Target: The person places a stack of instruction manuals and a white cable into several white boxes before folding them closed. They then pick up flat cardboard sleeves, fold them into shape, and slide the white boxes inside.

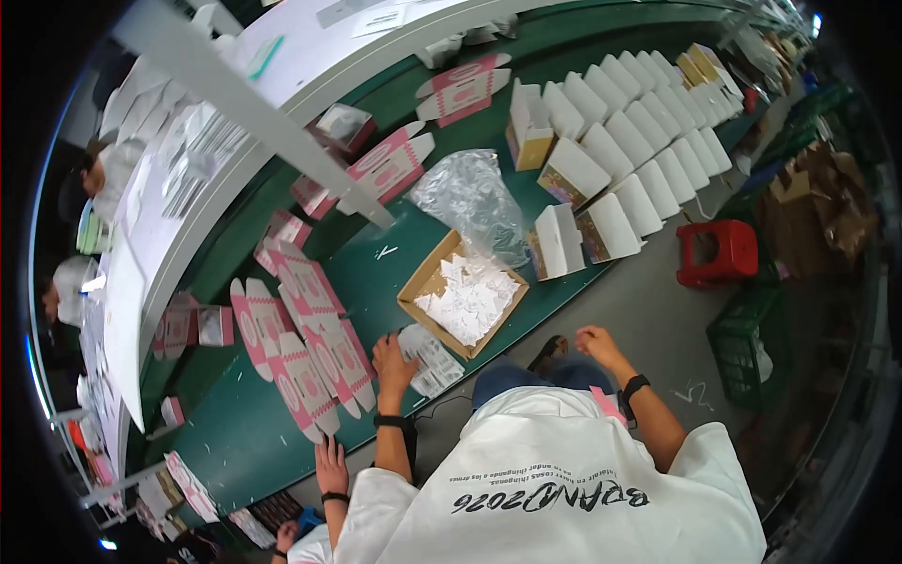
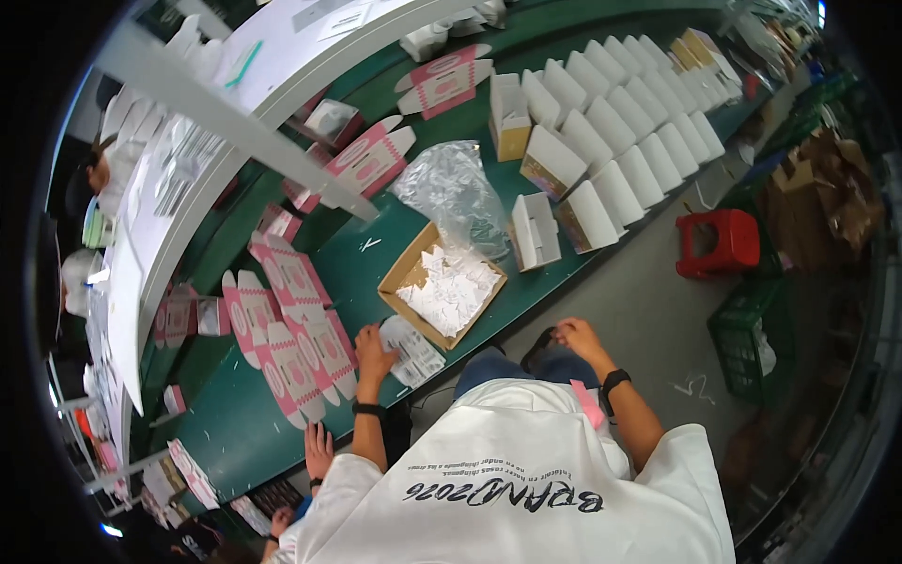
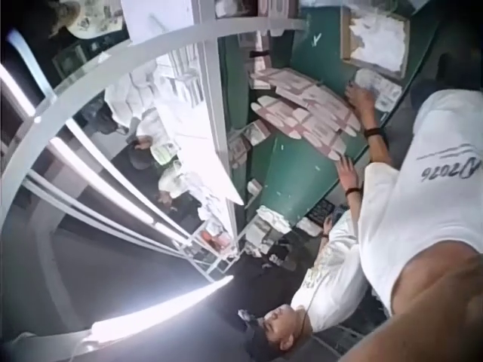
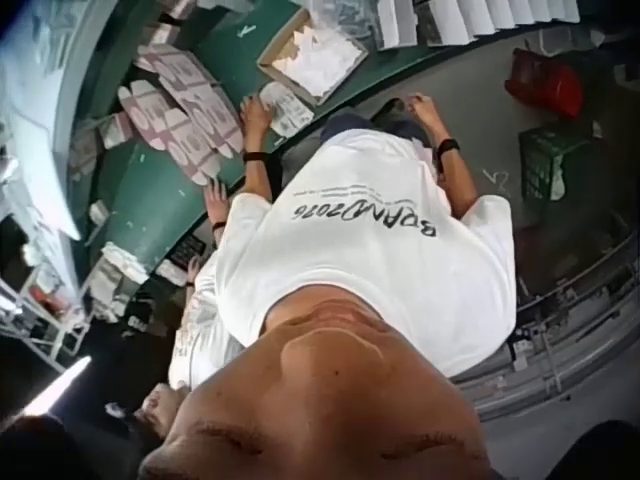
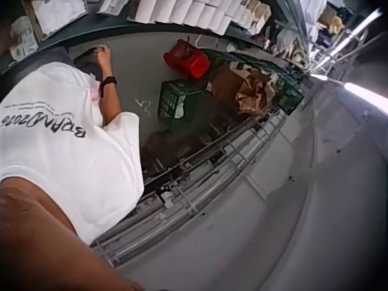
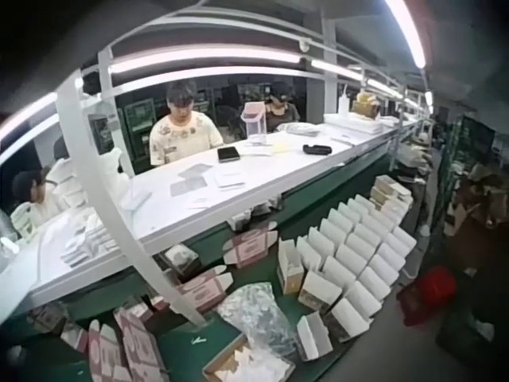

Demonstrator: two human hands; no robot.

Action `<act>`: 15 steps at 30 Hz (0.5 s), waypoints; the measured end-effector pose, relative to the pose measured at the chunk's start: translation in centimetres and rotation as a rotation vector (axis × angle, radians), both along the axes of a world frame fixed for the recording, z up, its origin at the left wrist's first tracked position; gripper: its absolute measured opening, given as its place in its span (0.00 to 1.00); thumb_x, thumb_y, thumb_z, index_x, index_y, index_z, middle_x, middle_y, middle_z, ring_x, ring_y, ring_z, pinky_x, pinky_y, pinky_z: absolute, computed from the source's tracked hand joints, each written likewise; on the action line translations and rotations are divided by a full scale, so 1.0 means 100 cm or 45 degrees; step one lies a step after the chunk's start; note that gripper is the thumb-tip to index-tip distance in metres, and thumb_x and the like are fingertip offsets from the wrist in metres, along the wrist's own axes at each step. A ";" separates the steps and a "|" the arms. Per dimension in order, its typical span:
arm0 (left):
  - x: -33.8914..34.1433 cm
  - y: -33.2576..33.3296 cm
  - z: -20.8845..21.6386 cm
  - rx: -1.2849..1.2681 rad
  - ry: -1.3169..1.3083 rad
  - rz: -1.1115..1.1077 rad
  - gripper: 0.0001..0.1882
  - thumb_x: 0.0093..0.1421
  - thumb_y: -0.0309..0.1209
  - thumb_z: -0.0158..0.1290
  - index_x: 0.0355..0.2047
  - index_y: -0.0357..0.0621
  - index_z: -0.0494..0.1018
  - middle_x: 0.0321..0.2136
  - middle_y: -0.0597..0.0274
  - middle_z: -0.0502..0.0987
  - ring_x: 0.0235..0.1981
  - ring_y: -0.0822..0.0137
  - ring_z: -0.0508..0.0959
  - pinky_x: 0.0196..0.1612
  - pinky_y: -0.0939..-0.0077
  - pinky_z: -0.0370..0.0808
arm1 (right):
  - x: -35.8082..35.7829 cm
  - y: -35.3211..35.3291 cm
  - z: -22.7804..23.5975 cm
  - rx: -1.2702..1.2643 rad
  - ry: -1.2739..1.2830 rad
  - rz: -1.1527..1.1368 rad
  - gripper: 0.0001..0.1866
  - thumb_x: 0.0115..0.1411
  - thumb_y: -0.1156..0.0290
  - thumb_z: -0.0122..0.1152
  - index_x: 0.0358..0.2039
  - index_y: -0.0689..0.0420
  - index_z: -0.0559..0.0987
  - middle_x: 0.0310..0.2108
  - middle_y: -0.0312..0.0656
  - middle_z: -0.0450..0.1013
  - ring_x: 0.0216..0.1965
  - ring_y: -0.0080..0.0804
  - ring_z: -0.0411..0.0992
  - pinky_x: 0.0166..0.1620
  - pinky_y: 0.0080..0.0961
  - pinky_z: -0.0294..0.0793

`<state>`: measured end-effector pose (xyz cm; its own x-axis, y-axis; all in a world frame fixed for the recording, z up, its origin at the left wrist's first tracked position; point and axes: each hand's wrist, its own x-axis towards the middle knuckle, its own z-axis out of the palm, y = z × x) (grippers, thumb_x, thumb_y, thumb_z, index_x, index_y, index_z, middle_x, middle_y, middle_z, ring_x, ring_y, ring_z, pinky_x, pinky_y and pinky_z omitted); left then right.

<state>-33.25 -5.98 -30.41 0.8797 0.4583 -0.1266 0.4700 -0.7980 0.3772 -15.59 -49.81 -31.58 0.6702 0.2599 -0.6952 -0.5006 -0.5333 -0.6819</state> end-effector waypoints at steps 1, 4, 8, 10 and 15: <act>0.005 -0.002 0.001 0.038 -0.123 0.031 0.38 0.43 0.29 0.65 0.55 0.41 0.62 0.47 0.53 0.67 0.49 0.48 0.68 0.50 0.57 0.68 | -0.008 -0.024 -0.011 -0.040 -0.030 -0.058 0.12 0.63 0.69 0.48 0.40 0.61 0.76 0.31 0.41 0.77 0.29 0.26 0.75 0.31 0.22 0.74; 0.057 -0.045 0.042 -0.270 -0.224 -0.005 0.34 0.48 0.28 0.63 0.55 0.36 0.63 0.50 0.50 0.67 0.50 0.48 0.69 0.50 0.58 0.69 | -0.035 -0.117 -0.052 -0.358 -0.022 -0.044 0.13 0.62 0.66 0.49 0.34 0.61 0.78 0.25 0.41 0.76 0.25 0.28 0.74 0.28 0.24 0.74; 0.113 -0.136 0.071 -1.009 -0.335 0.095 0.40 0.50 0.30 0.64 0.60 0.36 0.56 0.51 0.50 0.67 0.47 0.56 0.71 0.46 0.63 0.71 | -0.078 -0.174 -0.067 -0.456 0.129 -0.393 0.13 0.59 0.66 0.50 0.27 0.62 0.78 0.23 0.41 0.76 0.23 0.27 0.73 0.26 0.26 0.73; 0.149 -0.187 0.080 -1.090 -0.376 0.032 0.45 0.50 0.32 0.65 0.62 0.34 0.52 0.54 0.47 0.65 0.51 0.55 0.69 0.49 0.63 0.70 | -0.101 -0.196 -0.088 -0.444 0.201 -0.417 0.13 0.58 0.66 0.51 0.26 0.63 0.78 0.23 0.42 0.76 0.22 0.28 0.73 0.27 0.28 0.73; 0.225 -0.283 0.034 -0.538 -0.523 0.027 0.50 0.47 0.37 0.68 0.62 0.31 0.50 0.60 0.41 0.55 0.57 0.48 0.64 0.58 0.63 0.63 | -0.172 -0.304 -0.271 -0.704 -0.422 -0.278 0.13 0.54 0.67 0.53 0.25 0.63 0.80 0.22 0.54 0.75 0.23 0.39 0.75 0.29 0.40 0.70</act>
<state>-10.73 -34.26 -26.97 0.8864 0.4605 0.0466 0.2327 -0.5305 0.8151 -32.75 -80.21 -58.63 0.8674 -0.2401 -0.4359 -0.4481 -0.7579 -0.4741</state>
